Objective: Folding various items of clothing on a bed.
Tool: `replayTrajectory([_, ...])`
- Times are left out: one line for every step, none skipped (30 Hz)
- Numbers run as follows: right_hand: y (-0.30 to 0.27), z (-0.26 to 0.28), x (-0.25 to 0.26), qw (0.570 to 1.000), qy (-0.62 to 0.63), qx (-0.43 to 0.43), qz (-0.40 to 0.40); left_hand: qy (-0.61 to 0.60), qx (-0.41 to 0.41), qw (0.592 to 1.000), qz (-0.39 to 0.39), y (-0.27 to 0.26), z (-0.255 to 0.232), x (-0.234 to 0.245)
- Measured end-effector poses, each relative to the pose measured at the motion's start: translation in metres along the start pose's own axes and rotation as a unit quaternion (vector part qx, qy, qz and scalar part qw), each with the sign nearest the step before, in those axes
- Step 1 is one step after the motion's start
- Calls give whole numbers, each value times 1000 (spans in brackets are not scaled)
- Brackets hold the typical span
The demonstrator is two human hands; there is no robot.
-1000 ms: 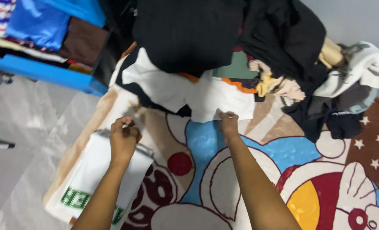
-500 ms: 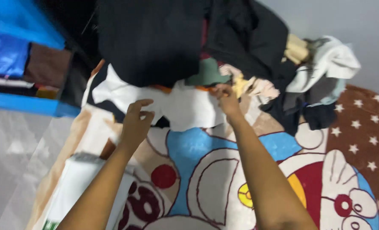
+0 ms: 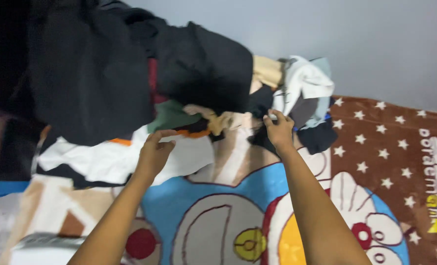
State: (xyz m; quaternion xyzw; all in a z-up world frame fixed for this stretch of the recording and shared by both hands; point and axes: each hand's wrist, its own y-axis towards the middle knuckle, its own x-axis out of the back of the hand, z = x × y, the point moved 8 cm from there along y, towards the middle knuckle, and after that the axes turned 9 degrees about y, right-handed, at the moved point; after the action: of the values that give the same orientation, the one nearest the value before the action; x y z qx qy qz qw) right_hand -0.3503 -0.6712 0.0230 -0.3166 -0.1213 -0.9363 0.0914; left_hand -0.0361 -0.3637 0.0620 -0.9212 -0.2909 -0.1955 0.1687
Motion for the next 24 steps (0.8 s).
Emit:
replayTrajectory([13, -14, 8, 1000, -2, -1, -2, -1, -1, 1000, 2, 3, -14, -12])
replayTrajectory([28, -25, 17, 1000, 0, 15, -22, -7, 2, 1000, 3, 7, -28, -24])
replayTrajectory([43, -35, 26, 999, 3, 30, -42, -12, 6, 1000, 4, 11, -40, -35])
replayTrajectory([52, -36, 29, 999, 2, 31, -40, -12, 7, 1000, 3, 11, -52, -44])
replayTrajectory([61, -39, 25, 1000, -7, 13, 8, -17, 22, 1000, 9, 12, -61, -54])
replayTrajectory([66, -43, 20, 998, -15, -4, 57, -21, 38, 999, 14, 10, -70, -63])
replayTrajectory([75, -45, 21, 998, -14, -4, 59, -21, 40, 999, 13, 11, -72, -72])
replayTrajectory([77, -57, 16, 992, 69, -61, 91, -34, 31, 999, 23, 8, -75, -82])
replayTrajectory([77, -66, 10, 974, 151, -117, 122, -48, 22, 998, 33, 4, -77, -91])
replayTrajectory([76, -63, 16, 973, 153, -118, 126, -45, 26, 998, 31, 2, -72, -95])
replayTrajectory([75, -58, 20, 961, 202, -130, 135, -56, 16, 997, 46, -1, -71, -101])
replayTrajectory([78, -48, 23, 948, 251, -137, 142, -68, 2, 996, 58, -1, -71, -103])
replayTrajectory([78, -38, 33, 947, 255, -134, 145, -66, 2, 996, 53, -4, -77, -101])
replayTrajectory([74, -24, 42, 929, 314, -111, 164, -69, 10, 996, 62, -9, -80, -103])
replayTrajectory([69, -8, 52, 906, 372, -88, 182, -71, 19, 995, 72, -15, -84, -103])
replayTrajectory([68, 3, 64, 905, 374, -86, 183, -69, 18, 995, 69, -21, -91, -104])
replayTrajectory([66, 18, 75, 837, 505, -98, 184, -69, 19, 995, 66, -27, -98, -103])
replayTrajectory([65, 35, 89, 753, 624, -106, 182, -71, 18, 995, 63, -32, -106, -103])
replayTrajectory([56, 58, 111, 753, 624, -103, 183, -72, 16, 995, 61, -34, -103, -111])
replayTrajectory([47, 89, 136, 737, 646, -53, 190, -84, -30, 994, 64, -37, -107, -117])
replayTrajectory([35, 121, 162, 720, 666, -2, 197, -95, -77, 990, 67, -42, -111, -122])
replayTrajectory([17, 146, 180, 716, 668, 2, 201, -94, -79, 991, 61, -52, -121, -125])
replayTrajectory([-2, 174, 200, 744, 636, 26, 203, -133, -110, 982, 80, -64, -137, -130])
replayTrajectory([-22, 202, 221, 770, 602, 52, 204, -171, -142, 970, 101, -77, -154, -134])
